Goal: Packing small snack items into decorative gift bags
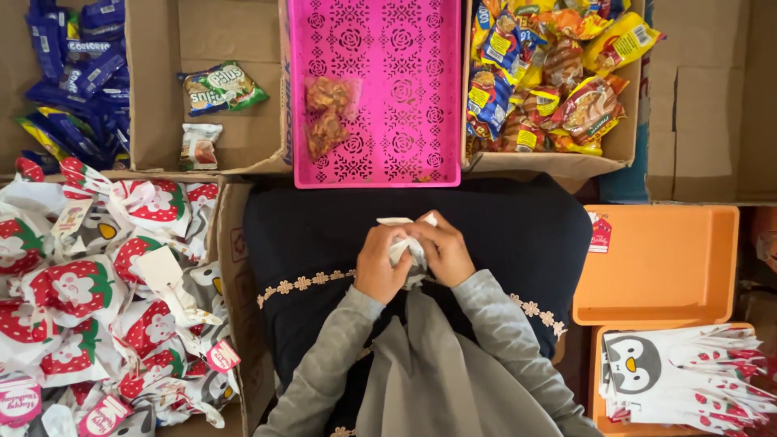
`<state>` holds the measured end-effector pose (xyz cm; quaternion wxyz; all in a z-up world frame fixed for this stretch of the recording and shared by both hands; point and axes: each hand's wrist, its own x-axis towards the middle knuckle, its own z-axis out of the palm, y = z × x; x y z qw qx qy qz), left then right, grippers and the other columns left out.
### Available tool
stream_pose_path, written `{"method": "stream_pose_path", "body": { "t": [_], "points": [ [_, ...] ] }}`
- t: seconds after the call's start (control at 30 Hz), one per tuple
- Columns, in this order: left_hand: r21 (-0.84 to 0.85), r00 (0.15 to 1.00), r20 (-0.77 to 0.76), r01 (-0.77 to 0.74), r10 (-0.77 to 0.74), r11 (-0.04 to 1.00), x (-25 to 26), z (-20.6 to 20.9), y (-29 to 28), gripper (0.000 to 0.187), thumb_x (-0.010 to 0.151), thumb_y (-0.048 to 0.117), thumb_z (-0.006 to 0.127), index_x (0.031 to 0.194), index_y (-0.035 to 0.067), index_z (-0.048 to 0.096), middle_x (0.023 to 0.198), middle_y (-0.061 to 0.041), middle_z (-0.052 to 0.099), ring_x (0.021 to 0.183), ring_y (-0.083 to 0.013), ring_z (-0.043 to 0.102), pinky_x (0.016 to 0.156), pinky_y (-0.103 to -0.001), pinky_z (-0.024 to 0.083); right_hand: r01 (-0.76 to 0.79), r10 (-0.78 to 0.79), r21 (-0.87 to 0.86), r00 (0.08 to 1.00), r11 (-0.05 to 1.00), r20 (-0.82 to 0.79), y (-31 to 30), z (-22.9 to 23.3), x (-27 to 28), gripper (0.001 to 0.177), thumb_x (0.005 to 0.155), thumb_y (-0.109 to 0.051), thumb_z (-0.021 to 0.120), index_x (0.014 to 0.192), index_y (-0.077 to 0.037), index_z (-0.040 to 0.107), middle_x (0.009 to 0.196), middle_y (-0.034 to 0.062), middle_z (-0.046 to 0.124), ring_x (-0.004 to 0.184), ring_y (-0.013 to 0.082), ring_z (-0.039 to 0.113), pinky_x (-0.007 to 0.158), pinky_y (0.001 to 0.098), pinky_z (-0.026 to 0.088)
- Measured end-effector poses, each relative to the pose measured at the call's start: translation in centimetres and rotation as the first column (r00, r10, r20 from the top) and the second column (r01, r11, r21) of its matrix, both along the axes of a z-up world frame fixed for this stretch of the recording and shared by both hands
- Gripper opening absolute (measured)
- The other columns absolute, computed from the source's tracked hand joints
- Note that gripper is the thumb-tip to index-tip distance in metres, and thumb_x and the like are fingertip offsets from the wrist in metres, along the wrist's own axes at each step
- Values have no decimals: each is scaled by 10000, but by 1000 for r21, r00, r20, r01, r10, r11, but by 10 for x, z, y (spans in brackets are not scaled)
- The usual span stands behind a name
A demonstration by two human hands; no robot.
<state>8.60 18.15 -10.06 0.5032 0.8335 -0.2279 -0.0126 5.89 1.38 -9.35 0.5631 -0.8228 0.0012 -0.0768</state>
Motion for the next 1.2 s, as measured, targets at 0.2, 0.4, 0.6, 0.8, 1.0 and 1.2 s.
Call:
{"method": "stream_pose_path", "body": {
  "t": [0.2,0.4,0.6,0.8,1.0,1.2],
  "points": [
    [-77,979,183,106,-91,991,15,-3,4,145,909,-18,636,875,105,567,1038,-56,659,1034,-315,638,924,-385,552,-198,227,224,967,954,-113,-15,-26,1,198,1011,22,546,991,-63,723,942,93,612,825,214,567,781,376,517],
    [-241,987,140,108,-75,965,12,6,3,136,927,-76,624,935,59,644,1403,-157,606,1305,-346,584,1039,-392,531,-212,411,625,891,751,-191,-22,-45,-5,194,1019,-14,540,964,-27,725,904,23,599,869,137,522,802,320,467],
    [-238,996,-30,71,-80,969,1,-1,8,228,933,198,761,892,11,638,1373,-202,604,1341,-431,533,1130,-524,396,-186,355,606,919,773,-171,-21,-51,-4,142,961,3,638,977,3,779,881,69,617,817,146,540,776,305,468],
    [-418,866,-433,54,-251,907,12,9,20,229,956,162,722,786,40,627,1415,-174,582,1446,-412,401,1205,-550,210,210,-88,573,969,792,-233,-25,-59,5,201,804,14,838,990,24,762,791,91,718,604,121,665,587,224,547],
    [-437,838,-379,214,-394,874,12,17,37,231,865,58,722,700,30,562,1519,-226,504,1522,-421,272,1184,-511,291,455,-365,431,889,779,-278,-33,-73,13,163,819,36,834,929,-15,725,711,62,653,575,111,645,557,187,497],
    [-380,924,-263,165,-277,910,-1,-3,28,622,633,373,1003,934,33,577,1414,-225,557,1436,-434,421,1197,-532,302,359,-302,411,932,838,-199,-40,-58,19,161,892,29,764,1045,-16,741,931,118,742,727,140,715,650,261,600]
  ]
}}
